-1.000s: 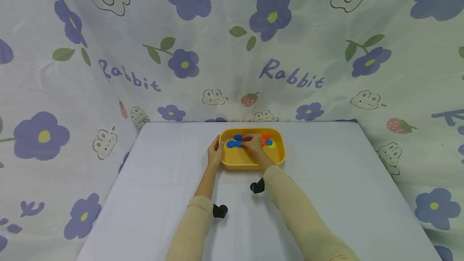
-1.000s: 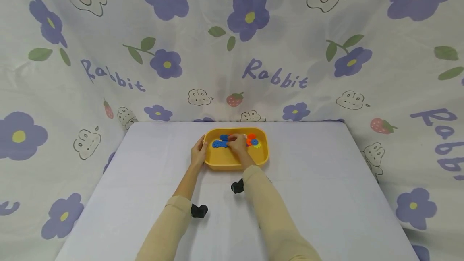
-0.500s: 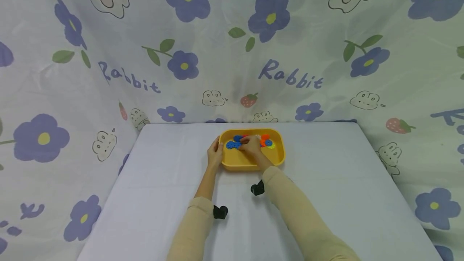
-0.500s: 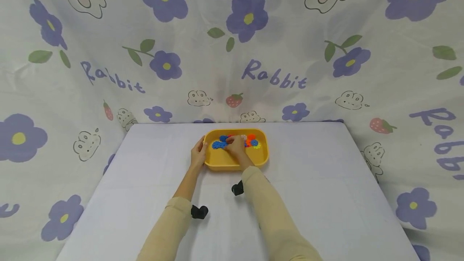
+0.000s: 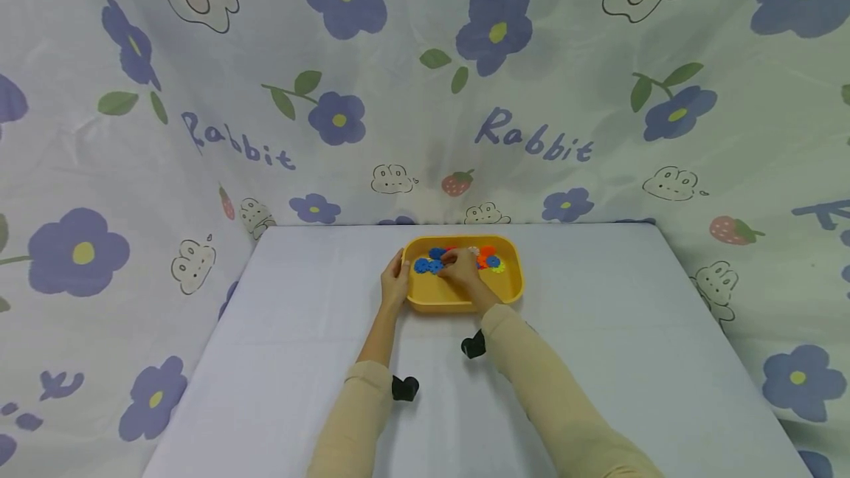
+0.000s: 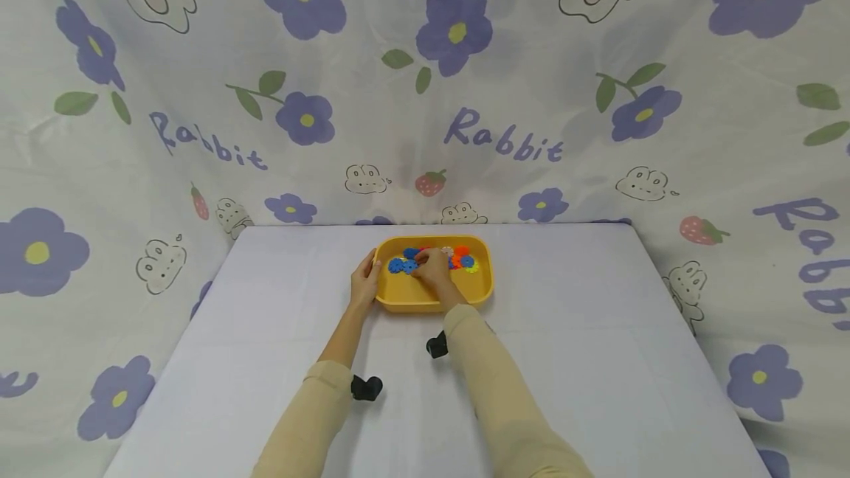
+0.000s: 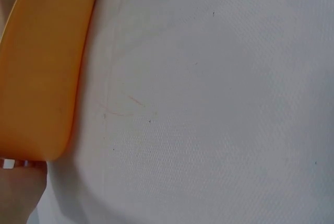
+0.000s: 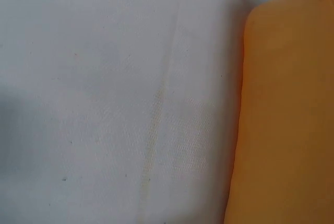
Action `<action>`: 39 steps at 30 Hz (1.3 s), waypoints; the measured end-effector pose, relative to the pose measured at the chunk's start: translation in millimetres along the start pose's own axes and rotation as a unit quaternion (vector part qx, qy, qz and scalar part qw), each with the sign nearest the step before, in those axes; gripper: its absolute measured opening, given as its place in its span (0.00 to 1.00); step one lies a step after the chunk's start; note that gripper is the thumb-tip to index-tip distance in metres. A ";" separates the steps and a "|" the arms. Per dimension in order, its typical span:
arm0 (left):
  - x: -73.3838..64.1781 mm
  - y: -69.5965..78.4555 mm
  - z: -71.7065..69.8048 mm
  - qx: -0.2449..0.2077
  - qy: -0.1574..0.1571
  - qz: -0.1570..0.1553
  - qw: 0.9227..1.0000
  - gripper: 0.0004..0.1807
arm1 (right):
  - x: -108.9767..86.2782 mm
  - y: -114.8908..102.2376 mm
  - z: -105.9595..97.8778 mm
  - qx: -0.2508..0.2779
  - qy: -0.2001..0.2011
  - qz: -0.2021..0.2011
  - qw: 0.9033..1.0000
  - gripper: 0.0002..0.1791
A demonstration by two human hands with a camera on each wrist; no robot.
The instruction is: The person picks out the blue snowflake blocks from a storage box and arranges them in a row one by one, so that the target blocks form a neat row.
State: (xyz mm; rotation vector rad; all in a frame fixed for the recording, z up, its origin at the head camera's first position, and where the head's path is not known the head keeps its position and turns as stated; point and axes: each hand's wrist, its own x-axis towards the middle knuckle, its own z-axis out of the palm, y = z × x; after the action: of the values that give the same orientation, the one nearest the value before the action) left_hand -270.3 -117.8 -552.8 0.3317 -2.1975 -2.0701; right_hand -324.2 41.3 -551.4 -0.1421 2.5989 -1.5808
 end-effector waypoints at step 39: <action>0.2 1.0 0.8 -0.010 0.001 -0.001 1.000 0.25 | -68.5 -34.1 -43.2 0.377 -0.075 0.143 0.912 0.17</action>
State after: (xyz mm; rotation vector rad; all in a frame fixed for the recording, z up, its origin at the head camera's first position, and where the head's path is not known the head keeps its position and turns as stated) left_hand -270.8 -117.1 -551.9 0.3349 -2.1752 -2.0888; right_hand -260.9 72.5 -499.0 0.1642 1.6362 -2.1900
